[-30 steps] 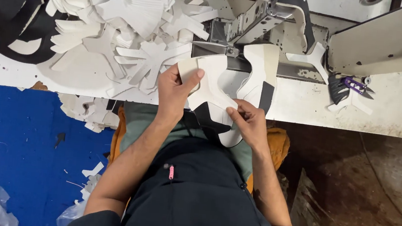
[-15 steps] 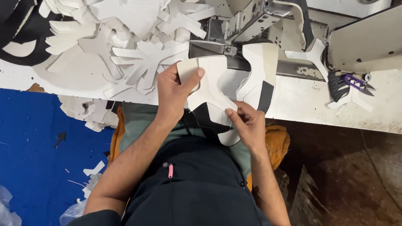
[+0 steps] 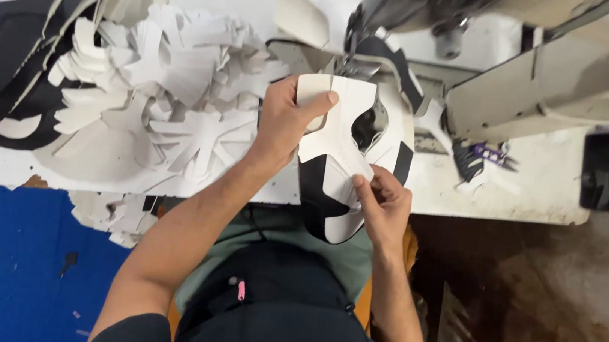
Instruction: The person aligns black and white shoe parts under a sewing machine needle and sews them together. They use scissors to cut the thread after each stitch and place the finished piece aside before picking up the next pair of parts to repeat the process.
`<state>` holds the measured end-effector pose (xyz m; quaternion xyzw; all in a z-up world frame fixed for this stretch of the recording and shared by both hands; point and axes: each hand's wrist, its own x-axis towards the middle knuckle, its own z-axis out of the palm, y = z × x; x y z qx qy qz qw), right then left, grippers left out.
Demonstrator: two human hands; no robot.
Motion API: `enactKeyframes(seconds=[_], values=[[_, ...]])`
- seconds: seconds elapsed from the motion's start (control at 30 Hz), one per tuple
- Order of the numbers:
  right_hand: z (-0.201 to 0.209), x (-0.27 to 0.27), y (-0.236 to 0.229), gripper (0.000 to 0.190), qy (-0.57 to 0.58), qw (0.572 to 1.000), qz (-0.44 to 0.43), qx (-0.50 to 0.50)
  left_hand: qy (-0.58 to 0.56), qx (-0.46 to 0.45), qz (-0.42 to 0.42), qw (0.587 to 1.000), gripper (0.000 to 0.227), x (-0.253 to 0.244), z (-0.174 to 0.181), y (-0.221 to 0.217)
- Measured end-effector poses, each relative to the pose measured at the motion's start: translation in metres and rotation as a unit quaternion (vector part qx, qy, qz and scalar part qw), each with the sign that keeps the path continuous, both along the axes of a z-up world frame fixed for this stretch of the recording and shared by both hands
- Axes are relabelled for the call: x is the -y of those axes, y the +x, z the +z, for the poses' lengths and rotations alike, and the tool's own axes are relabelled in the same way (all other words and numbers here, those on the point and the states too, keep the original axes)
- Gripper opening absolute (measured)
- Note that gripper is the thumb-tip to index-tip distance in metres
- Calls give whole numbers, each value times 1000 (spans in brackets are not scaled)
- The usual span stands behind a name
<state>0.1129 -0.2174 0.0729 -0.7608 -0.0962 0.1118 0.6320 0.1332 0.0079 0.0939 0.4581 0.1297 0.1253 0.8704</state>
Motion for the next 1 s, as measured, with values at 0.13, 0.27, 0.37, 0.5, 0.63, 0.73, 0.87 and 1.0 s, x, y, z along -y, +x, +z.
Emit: enactKeyframes(seconds=[0.13,0.27,0.37,0.5,0.63,0.73,0.87,1.0], values=[[2,-2,17,28,41,999,-3,-29,-41,-19,-18,999,19,-3,12,22],[6,-7,30,31,57,998,4,-31,-68,-31,-17,997,19,-8,7,40],[10,-10,32,31,57,998,8,-31,-61,-30,-13,998,20,-10,5,43],[10,-14,34,31,53,998,15,-40,-90,-38,-26,995,21,-15,14,41],[15,-19,40,30,87,996,29,-22,-82,-41,-24,995,21,-19,12,48],[16,-15,45,30,49,998,21,-18,-32,-23,-7,999,21,-18,6,43],[22,-16,55,28,17,998,37,38,232,27,46,971,28,-3,13,17],[29,-15,52,28,-25,998,38,42,306,-35,81,948,33,19,3,-2]])
